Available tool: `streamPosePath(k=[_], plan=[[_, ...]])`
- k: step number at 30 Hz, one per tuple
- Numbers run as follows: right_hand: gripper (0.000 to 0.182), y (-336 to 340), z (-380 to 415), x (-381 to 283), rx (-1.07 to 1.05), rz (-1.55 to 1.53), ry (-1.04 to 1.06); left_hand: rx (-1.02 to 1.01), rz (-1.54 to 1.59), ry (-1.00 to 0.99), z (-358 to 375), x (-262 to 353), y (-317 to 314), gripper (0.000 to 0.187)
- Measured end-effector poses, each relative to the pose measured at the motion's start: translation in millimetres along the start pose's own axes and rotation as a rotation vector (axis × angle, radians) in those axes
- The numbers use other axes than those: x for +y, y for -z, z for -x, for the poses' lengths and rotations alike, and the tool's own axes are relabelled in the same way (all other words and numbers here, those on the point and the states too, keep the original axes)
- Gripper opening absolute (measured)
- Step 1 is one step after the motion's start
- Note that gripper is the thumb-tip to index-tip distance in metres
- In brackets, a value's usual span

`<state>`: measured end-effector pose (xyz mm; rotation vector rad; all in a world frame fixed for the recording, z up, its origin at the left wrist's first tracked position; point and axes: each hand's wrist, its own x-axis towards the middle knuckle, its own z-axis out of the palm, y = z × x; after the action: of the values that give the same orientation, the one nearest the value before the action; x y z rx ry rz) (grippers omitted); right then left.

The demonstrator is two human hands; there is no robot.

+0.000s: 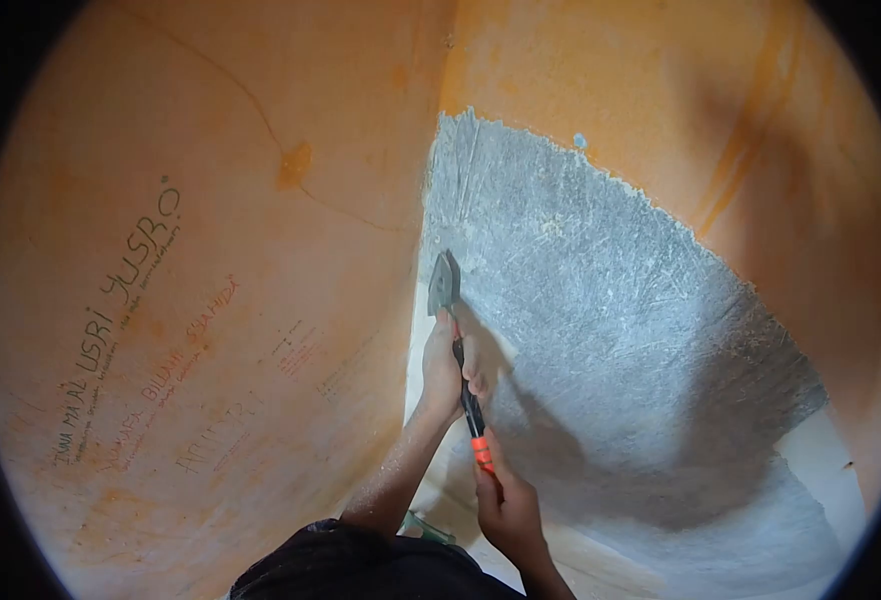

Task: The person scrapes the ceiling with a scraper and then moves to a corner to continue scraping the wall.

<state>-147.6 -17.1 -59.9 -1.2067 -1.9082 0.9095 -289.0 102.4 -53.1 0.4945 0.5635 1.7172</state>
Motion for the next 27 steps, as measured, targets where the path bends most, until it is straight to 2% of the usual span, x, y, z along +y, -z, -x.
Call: streamPosePath(k=[1, 2, 5, 15, 17, 18, 19, 21, 22, 24, 27], plan=[[0.049, -3, -1, 4, -0.009, -0.004, -0.071, -0.007, 0.000, 0.001, -6, -1, 5, 0.036], [0.049, -9, -4, 12, 0.036, 0.010, 0.039, -0.032, -0.001, -0.029, -10, -2, 12, 0.037], [0.049, 5, 0, -8, -0.003, -0.083, -0.032, -0.036, 0.020, -0.023, -6, 4, 3, 0.038], [0.051, 9, 3, 9, -0.010, -0.098, -0.067, 0.024, -0.042, -0.016, 0, -1, -8, 0.037], [0.052, 8, 15, 29, 0.002, -0.136, -0.100, -0.027, -0.113, 0.047, 11, -12, -13, 0.038], [0.052, 3, 25, 39, 0.067, -0.127, -0.051, -0.245, -0.178, -0.052, 14, -21, -8, 0.046], [0.052, 4, 38, 44, 0.063, -0.125, -0.062, -0.082, -0.328, -0.073, 24, -32, -15, 0.047], [0.052, 10, 65, 53, 0.054, -0.286, -0.336, -0.208, -0.305, 0.048, 40, -50, -13, 0.045], [0.052, 13, 78, 55, 0.093, -0.345, -0.394, -0.200, -0.301, 0.055, 45, -60, -11, 0.045], [0.052, 24, 98, 50, 0.136, -0.399, -0.443, -0.359, -0.304, 0.209, 52, -75, -10, 0.037], [0.057, 37, 112, 42, 0.204, -0.438, -0.478, -0.343, -0.206, 0.208, 65, -84, -24, 0.036]])
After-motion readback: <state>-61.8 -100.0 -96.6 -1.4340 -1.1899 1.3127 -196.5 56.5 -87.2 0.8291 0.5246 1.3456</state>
